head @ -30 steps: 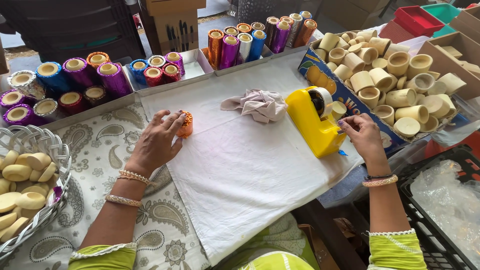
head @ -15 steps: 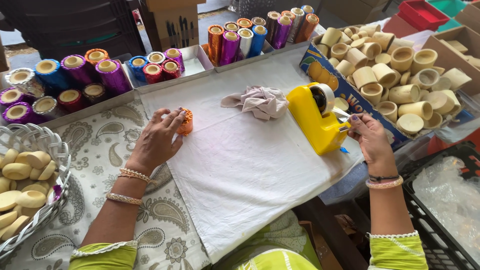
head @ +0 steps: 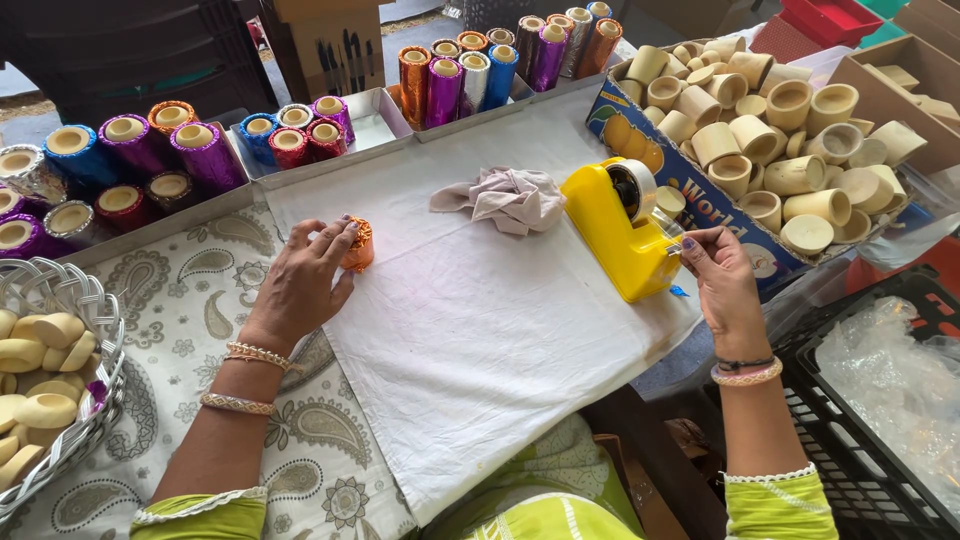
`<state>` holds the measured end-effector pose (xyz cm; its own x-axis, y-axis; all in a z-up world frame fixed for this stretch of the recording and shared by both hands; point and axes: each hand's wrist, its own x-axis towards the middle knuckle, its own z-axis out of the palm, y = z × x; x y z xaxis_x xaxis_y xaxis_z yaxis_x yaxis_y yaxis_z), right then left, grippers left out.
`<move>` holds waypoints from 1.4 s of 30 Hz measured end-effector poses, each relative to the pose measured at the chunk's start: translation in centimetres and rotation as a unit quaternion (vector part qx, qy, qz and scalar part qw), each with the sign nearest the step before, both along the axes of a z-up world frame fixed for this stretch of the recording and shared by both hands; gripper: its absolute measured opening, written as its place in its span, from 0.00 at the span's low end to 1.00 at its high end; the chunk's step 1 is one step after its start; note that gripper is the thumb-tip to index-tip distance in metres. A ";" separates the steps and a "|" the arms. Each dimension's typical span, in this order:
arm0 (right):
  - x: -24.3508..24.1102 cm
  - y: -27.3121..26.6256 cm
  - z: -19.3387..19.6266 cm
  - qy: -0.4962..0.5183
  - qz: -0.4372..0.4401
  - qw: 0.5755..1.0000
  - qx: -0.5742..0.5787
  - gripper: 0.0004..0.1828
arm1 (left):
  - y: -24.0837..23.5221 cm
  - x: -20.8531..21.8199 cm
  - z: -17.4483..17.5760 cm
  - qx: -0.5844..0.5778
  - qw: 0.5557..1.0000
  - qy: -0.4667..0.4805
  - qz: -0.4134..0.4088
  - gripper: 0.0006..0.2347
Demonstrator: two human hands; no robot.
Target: The person wraps small cylindrical candles in shiny metallic foil. They pick up a candle, wrap it in purple foil, and place it in a tray. Later, they wrap another candle in orange foil, securing the ends with tape from a yellow dispenser.
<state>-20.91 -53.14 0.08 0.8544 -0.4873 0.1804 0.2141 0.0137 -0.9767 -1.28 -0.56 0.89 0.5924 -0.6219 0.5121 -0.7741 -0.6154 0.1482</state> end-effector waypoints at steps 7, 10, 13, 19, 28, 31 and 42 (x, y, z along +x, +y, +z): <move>-0.5 2.3 0.3 -0.059 -0.047 0.997 -0.021 0.12 | 0.1 0.1 -0.2 0.002 1.000 -0.006 0.002 0.27; -0.6 2.8 0.3 -0.071 -0.072 0.993 -0.060 0.13 | 0.0 0.1 -0.3 0.001 1.000 -0.004 0.004 0.26; -0.8 2.6 -0.4 -0.083 -0.084 0.991 -0.070 0.13 | -0.1 0.1 -0.2 0.001 1.000 -0.006 0.002 0.26; -0.8 1.2 -3.8 -0.105 -0.089 0.990 -0.039 0.10 | 0.3 0.1 0.0 -0.016 1.000 -0.018 -0.011 0.25; -0.7 0.4 -5.6 -0.099 -0.093 0.990 0.026 0.10 | 0.3 0.4 -0.2 -0.037 0.999 -0.016 -0.035 0.22; -0.8 1.4 -5.5 -0.105 -0.099 0.989 0.017 0.10 | 0.3 0.5 -0.3 -0.034 0.999 -0.012 -0.034 0.22; -0.2 3.5 -6.4 -0.160 -0.154 0.974 -0.032 0.10 | 0.4 0.7 -0.3 -0.033 0.999 -0.003 -0.031 0.22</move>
<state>-21.13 -49.61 -6.27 0.5637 -0.6913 0.4520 0.4919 -0.1587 -0.8561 -0.62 -0.18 0.58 0.5511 -0.6215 0.5569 -0.8113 -0.5553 0.1831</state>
